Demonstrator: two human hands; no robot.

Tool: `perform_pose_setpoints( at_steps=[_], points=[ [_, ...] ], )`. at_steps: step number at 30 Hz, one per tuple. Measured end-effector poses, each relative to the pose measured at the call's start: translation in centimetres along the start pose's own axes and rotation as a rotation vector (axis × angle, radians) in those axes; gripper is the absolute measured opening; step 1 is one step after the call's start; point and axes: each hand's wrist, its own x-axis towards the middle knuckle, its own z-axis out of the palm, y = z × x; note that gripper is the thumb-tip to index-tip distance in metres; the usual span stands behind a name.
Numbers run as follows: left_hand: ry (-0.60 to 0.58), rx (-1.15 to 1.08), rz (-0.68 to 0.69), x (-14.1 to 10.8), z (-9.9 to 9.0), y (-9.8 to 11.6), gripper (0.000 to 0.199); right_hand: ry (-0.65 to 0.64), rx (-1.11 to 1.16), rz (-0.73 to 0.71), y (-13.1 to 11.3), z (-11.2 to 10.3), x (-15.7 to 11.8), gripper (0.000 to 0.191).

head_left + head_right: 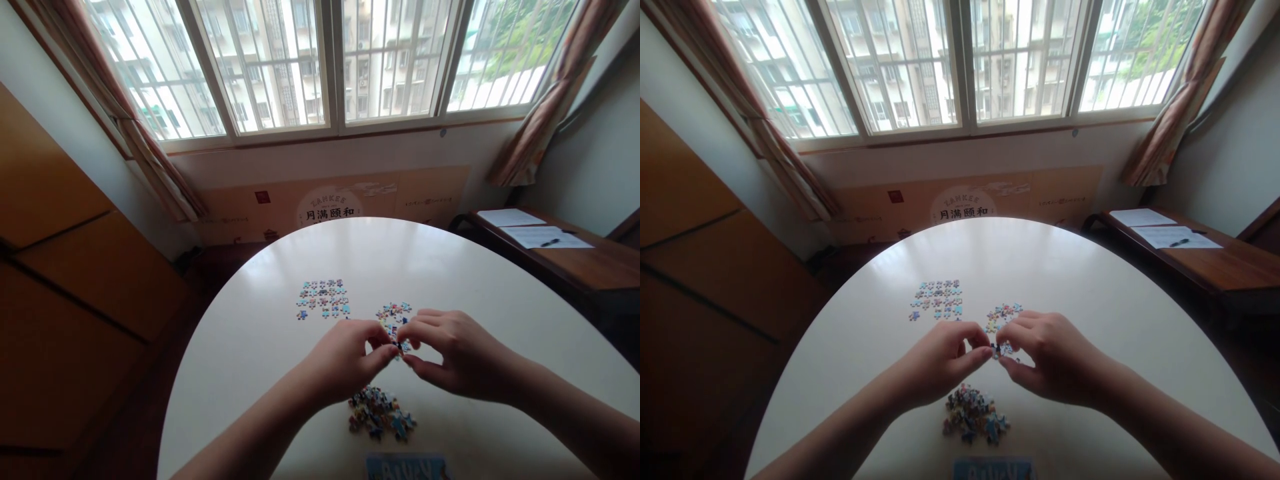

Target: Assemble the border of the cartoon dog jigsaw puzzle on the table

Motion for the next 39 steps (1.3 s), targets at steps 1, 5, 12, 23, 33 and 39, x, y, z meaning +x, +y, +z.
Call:
perform_pose_setpoints(
  at_steps=[1,5,12,23,33,39],
  points=[
    [0.011,-0.016,-0.008,0.1,0.2,0.0,0.023,0.004,-0.009,0.002,-0.1,0.0,0.0,0.01],
    [-0.016,0.001,-0.012,0.0,-0.3,0.0,0.025,0.004,-0.033,0.0,-0.3,-0.1,0.0,0.011],
    [0.085,0.536,-0.38,-0.8,-6.8,-5.1,0.026,-0.051,-0.013,-0.025,-0.3,0.2,-0.1,0.016],
    [-0.017,0.389,-0.619,-0.4,-9.5,-10.0,0.057,-0.098,-0.019,-0.013,-0.1,0.3,-0.2,0.016],
    [0.007,0.38,-0.638,-0.2,-9.4,-10.4,0.05,-0.12,-0.025,-0.004,0.0,0.2,-0.3,0.017],
    [0.098,0.457,-0.564,-0.3,-9.3,-9.8,0.047,-0.12,-0.028,-0.001,0.2,0.5,-0.3,0.015]
  ],
)
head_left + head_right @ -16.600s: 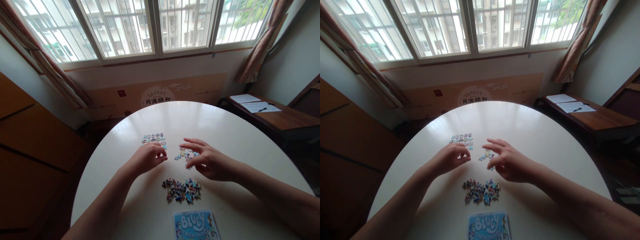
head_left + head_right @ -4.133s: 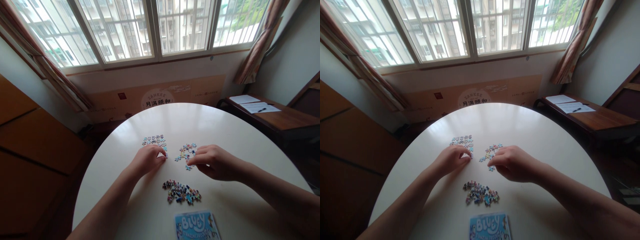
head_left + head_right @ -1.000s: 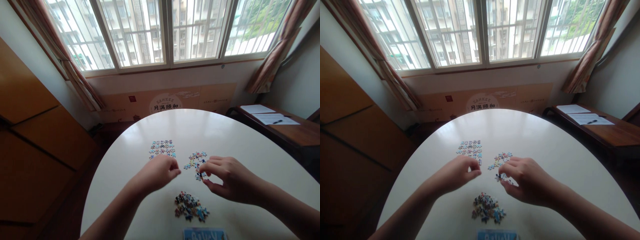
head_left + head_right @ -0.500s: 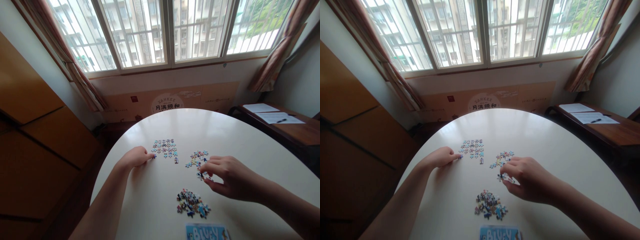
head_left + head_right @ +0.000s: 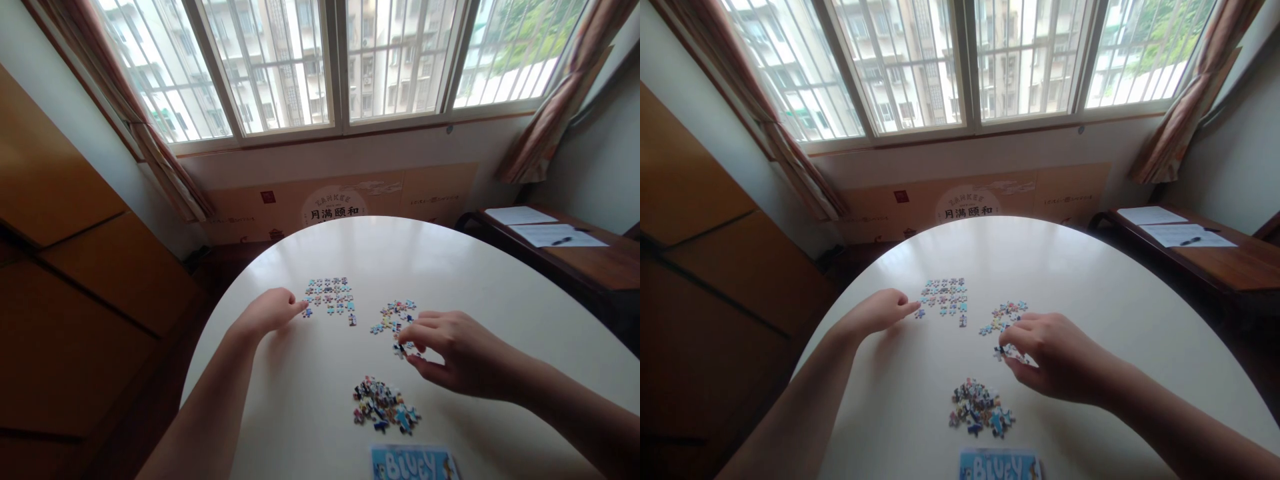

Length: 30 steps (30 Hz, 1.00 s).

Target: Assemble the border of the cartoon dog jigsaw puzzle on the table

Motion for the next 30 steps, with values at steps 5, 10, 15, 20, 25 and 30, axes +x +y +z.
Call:
perform_pose_setpoints(
  at_steps=[5,10,15,20,25,30],
  points=[
    [0.137,-0.026,0.538,-3.1,0.5,4.7,0.034,0.009,0.031,-0.005,-0.1,0.5,0.4,0.015],
    [0.235,-0.106,0.944,-6.1,2.0,8.4,0.014,0.037,0.202,0.06,-0.5,0.1,0.6,0.013],
    [0.308,-0.16,1.094,-7.0,2.9,9.3,0.007,0.031,0.402,0.102,-0.7,-0.7,0.6,0.014],
    [0.289,-0.147,1.129,-7.1,3.3,9.8,0.015,0.0,0.452,0.101,-0.9,-0.6,0.5,0.013],
    [0.3,-0.01,0.921,-6.9,1.4,8.2,0.016,0.057,0.399,0.126,-0.2,-0.4,0.4,0.029],
    [0.339,0.219,0.399,-4.9,-1.1,4.4,0.019,0.121,0.373,0.167,1.0,-0.5,0.3,0.029]
  ],
)
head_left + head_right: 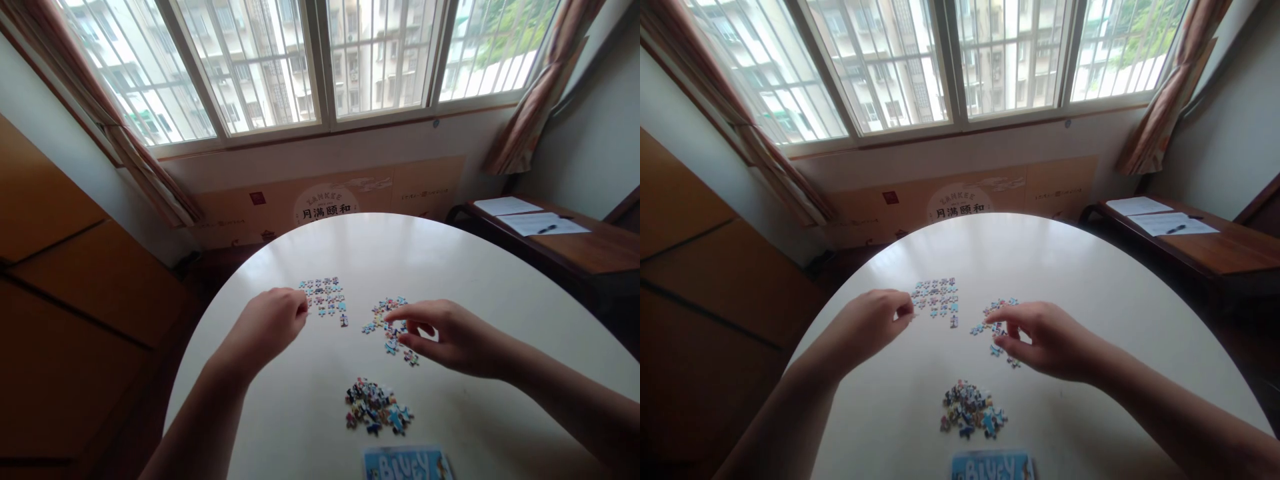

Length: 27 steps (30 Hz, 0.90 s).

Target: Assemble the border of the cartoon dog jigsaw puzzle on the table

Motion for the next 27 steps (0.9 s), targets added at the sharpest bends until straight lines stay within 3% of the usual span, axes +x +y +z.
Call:
perform_pose_setpoints(
  at_steps=[4,9,14,27],
  points=[
    [-0.065,0.024,-0.059,0.8,1.3,-1.7,0.017,-0.021,-0.013,-0.01,0.1,0.1,0.1,0.02],
    [-0.134,-0.027,-0.025,1.3,2.7,-1.0,0.013,-0.05,-0.037,-0.015,0.0,0.2,0.3,0.018],
    [-0.175,-0.093,0.005,1.4,3.0,-0.6,0.012,-0.045,-0.043,-0.033,-0.1,-0.1,0.3,0.019],
    [-0.194,-0.188,0.019,1.9,3.3,-2.7,0.019,-0.059,-0.055,-0.065,0.0,0.0,0.2,0.019]
  ],
)
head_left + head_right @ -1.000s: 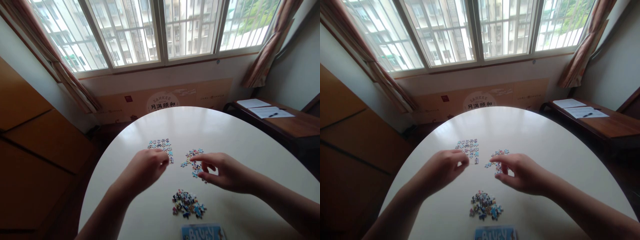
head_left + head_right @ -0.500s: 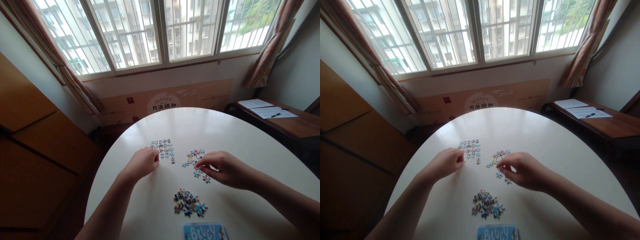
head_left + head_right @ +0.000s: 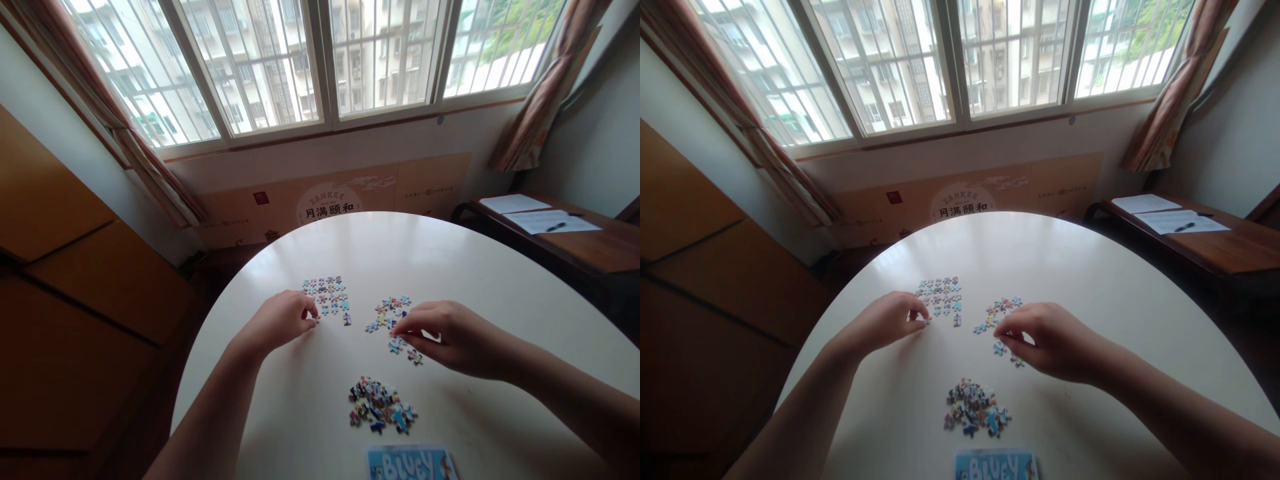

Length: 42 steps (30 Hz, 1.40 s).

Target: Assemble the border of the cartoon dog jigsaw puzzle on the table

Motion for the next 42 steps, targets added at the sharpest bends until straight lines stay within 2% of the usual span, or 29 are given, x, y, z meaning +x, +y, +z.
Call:
perform_pose_setpoints(
  at_steps=[16,19,23,31,34,39,42],
  points=[
    [0.073,0.04,-0.007,0.6,0.3,-0.7,0.017,0.013,-0.008,-0.019,-0.1,-0.2,0.0,0.019],
    [0.143,0.043,-0.034,0.4,-0.2,-1.1,0.02,0.007,-0.012,-0.021,-0.2,-0.2,-0.1,0.019],
    [0.266,0.088,-0.157,0.4,-0.5,-2.4,0.026,0.005,-0.008,-0.019,-0.3,-0.3,0.0,0.019],
    [0.202,0.034,-0.238,1.2,0.6,-3.6,0.021,-0.008,-0.003,-0.027,0.1,-0.2,-0.1,0.02],
    [0.214,0.017,-0.21,1.2,0.7,-3.5,0.021,-0.009,-0.004,-0.036,0.2,-0.2,-0.1,0.02],
    [0.235,-0.034,-0.059,1.3,0.8,-3.1,0.023,-0.011,-0.005,-0.019,0.1,-0.1,-0.1,0.019],
    [0.228,-0.049,-0.02,1.5,1.2,-3.0,0.022,-0.011,0.0,-0.017,0.1,0.0,-0.1,0.02]
  ],
)
